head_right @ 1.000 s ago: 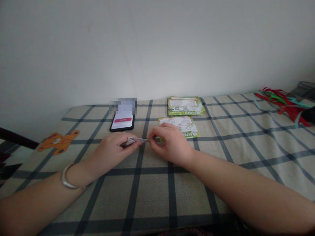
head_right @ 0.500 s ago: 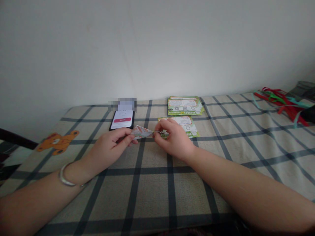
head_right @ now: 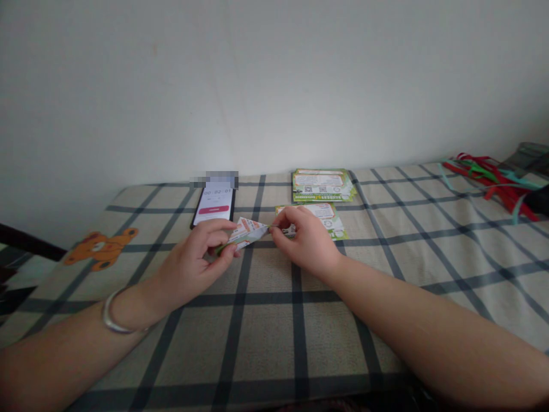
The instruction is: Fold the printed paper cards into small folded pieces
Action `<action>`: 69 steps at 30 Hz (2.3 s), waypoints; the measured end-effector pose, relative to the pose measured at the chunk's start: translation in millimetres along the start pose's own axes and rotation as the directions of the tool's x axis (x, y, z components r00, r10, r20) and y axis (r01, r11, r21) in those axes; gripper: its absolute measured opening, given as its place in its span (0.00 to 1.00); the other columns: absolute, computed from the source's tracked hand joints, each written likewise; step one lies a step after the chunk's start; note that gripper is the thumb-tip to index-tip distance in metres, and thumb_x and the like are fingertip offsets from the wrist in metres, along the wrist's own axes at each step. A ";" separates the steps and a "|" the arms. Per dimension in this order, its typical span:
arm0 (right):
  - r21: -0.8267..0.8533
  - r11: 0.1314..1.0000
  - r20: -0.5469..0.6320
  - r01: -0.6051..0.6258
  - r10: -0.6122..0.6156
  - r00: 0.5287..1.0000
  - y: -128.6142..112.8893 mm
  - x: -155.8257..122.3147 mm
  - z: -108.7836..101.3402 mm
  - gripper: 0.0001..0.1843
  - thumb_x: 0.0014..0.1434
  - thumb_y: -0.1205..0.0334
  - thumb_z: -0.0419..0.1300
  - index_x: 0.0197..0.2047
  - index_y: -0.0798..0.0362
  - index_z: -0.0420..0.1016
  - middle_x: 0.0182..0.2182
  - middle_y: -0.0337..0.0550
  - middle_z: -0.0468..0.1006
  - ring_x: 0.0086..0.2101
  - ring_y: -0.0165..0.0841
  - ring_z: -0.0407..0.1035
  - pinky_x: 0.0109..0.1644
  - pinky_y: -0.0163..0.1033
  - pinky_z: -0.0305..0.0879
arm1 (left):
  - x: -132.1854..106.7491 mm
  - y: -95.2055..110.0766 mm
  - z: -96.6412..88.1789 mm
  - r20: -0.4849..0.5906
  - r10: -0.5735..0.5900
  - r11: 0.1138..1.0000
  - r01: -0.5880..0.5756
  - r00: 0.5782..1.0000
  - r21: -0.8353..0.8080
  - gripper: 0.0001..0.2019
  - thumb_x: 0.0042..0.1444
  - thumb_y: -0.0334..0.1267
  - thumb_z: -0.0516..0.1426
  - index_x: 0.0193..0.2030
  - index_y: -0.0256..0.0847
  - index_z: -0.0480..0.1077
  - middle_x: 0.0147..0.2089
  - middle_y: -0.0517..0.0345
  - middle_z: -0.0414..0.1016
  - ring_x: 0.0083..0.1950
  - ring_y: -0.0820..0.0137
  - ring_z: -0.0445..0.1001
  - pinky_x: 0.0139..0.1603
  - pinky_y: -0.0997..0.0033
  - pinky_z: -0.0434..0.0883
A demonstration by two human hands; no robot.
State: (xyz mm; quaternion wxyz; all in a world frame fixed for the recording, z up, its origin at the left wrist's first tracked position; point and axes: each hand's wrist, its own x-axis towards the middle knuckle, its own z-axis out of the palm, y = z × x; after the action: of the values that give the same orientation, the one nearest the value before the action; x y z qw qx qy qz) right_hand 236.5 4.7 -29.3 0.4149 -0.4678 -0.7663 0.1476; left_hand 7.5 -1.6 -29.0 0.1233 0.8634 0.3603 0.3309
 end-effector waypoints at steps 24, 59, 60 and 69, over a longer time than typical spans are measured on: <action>-0.139 0.986 -0.070 0.089 -0.099 0.993 6.5 4.0 -0.7 0.08 0.54 0.67 0.62 0.39 0.51 0.71 0.33 0.41 0.73 0.32 0.32 0.65 0.34 0.37 0.60 | 9.8 4.3 -1.4 0.020 -0.274 0.942 0.273 0.961 -0.196 0.03 0.58 0.36 0.56 0.38 0.41 0.67 0.36 0.59 0.80 0.37 0.69 0.80 0.35 0.73 0.73; -0.225 0.906 0.137 0.358 -0.334 0.932 -16.5 -2.8 -3.8 0.18 0.60 0.46 0.59 0.39 0.54 0.76 0.38 0.45 0.79 0.40 0.37 0.70 0.44 0.42 0.67 | 5.1 11.2 -0.3 0.096 0.044 0.998 -0.040 0.994 -0.042 0.16 0.65 0.36 0.50 0.57 0.38 0.67 0.54 0.51 0.75 0.54 0.67 0.74 0.55 0.63 0.72; -0.223 0.911 0.132 0.347 -0.324 0.937 -17.1 -2.7 -4.0 0.17 0.60 0.47 0.59 0.38 0.54 0.76 0.37 0.45 0.79 0.39 0.37 0.70 0.44 0.42 0.67 | 5.0 10.8 0.2 0.100 0.065 0.998 -0.062 0.993 -0.033 0.17 0.64 0.35 0.50 0.58 0.38 0.67 0.54 0.51 0.75 0.54 0.67 0.73 0.56 0.63 0.72; -0.175 0.947 0.093 0.270 -0.257 0.962 -17.4 -4.1 -2.3 0.05 0.57 0.65 0.57 0.33 0.55 0.73 0.36 0.45 0.78 0.39 0.36 0.71 0.44 0.41 0.67 | 4.0 9.1 3.0 0.074 0.182 0.978 -0.188 0.981 0.086 0.19 0.62 0.30 0.51 0.60 0.34 0.65 0.55 0.48 0.73 0.56 0.66 0.71 0.59 0.62 0.70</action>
State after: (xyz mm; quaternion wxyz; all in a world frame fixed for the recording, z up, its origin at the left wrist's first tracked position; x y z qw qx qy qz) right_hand 228.8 -8.2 -19.2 0.3587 -0.3926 -0.8462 0.0347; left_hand 16.4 -5.2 -25.2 0.0635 0.9083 0.2893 0.2954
